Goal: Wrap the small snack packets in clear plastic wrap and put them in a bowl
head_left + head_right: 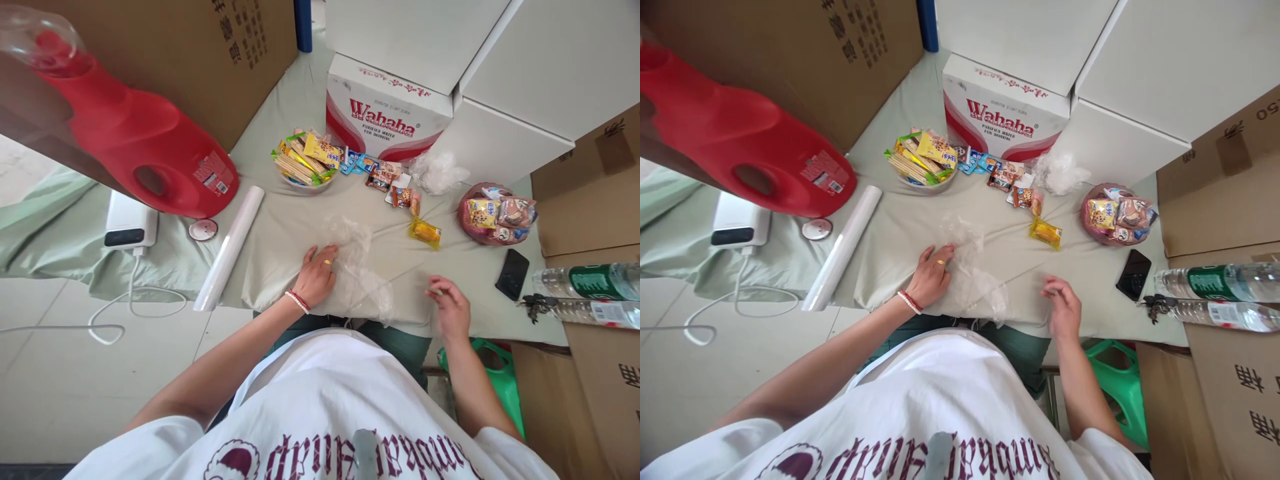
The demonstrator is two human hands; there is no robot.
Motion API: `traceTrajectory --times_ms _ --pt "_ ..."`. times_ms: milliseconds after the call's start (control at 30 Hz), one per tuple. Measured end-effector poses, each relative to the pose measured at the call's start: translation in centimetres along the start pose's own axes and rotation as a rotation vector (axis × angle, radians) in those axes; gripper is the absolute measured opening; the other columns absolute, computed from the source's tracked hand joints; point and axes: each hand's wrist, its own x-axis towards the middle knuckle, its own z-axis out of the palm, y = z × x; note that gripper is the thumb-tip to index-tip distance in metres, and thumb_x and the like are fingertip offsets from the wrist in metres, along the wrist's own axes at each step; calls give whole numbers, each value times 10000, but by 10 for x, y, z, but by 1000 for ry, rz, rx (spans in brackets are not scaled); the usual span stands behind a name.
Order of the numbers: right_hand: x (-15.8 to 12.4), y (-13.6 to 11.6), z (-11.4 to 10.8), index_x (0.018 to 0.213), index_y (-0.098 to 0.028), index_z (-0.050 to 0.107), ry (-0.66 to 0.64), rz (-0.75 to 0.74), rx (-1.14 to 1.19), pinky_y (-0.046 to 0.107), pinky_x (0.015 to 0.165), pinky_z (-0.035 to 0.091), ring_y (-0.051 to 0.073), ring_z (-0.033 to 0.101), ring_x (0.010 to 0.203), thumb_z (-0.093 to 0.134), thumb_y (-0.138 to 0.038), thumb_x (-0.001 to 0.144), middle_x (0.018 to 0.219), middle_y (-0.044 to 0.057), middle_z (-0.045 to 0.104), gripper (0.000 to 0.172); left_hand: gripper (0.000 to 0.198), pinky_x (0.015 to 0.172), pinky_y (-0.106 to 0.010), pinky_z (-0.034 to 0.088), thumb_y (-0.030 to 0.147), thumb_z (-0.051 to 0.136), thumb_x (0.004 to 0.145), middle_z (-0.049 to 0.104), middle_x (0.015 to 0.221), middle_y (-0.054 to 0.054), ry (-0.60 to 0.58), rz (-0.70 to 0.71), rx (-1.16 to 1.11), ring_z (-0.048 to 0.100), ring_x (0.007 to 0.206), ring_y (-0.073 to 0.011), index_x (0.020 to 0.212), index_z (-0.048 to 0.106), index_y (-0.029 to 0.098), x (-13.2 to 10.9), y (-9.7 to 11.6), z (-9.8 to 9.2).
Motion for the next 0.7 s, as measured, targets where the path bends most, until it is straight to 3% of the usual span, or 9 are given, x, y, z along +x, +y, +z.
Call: traceTrajectory --times_ms 67,200,267,333,433,533,600,700 --pt "25 2 7 908 -240 733 -21 235 132 445 803 627 273 704 1021 639 -577 906 1088 110 747 350 433 1282 -563 227 127 430 891 581 1533 -151 -20 16 -28 495 1473 -250 1272 630 173 0 1 -4" --pt "68 -16 56 1016 -195 734 -371 557 227 365 668 620 245 737 825 685 -683 864 937 136 776 514 292 1275 -645 154 294 420 1002 568 1547 -142 -81 58 -19 473 1487 -284 1093 683 203 1 8 -12" --pt "81 -27 84 1002 -176 722 -530 622 235 292 508 538 191 675 631 747 -635 838 845 112 771 488 302 1270 -662 139 349 419 1024 568 1548 -144 -95 68 -17 462 1495 -290 1029 682 202 2 9 -13" --pt "87 -36 106 1005 -165 720 -706 648 279 221 391 373 109 520 474 819 -581 780 822 85 767 483 268 1271 -660 141 392 486 1001 568 1546 -152 -100 59 -13 455 1500 -299 980 672 200 1 9 -13" --pt "93 -41 120 1077 -158 730 -837 648 404 184 387 222 38 345 438 927 -466 646 772 21 729 564 193 1276 -664 128 386 615 910 529 1579 -161 -130 69 -4 427 1517 -323 952 657 201 -1 4 -13" --pt "103 -37 113 1039 -168 722 -689 579 480 180 415 225 36 341 463 967 -387 556 629 -76 574 584 149 1280 -669 126 330 630 864 504 1603 -147 -158 90 -29 416 1525 -325 941 657 205 -2 -1 -14" --pt "114 -30 98 981 -189 699 -503 501 469 187 428 250 44 347 477 961 -379 539 612 -103 498 548 132 1283 -661 140 307 621 848 504 1604 -141 -164 93 -52 416 1524 -324 925 663 209 -1 -3 -15" --pt "132 -17 66 938 -212 655 -156 372 381 202 461 293 59 376 515 922 -387 549 667 -92 514 504 163 1283 -653 155 281 606 826 495 1611 -137 -176 94 -77 404 1531 -324 959 673 213 0 -8 -18"
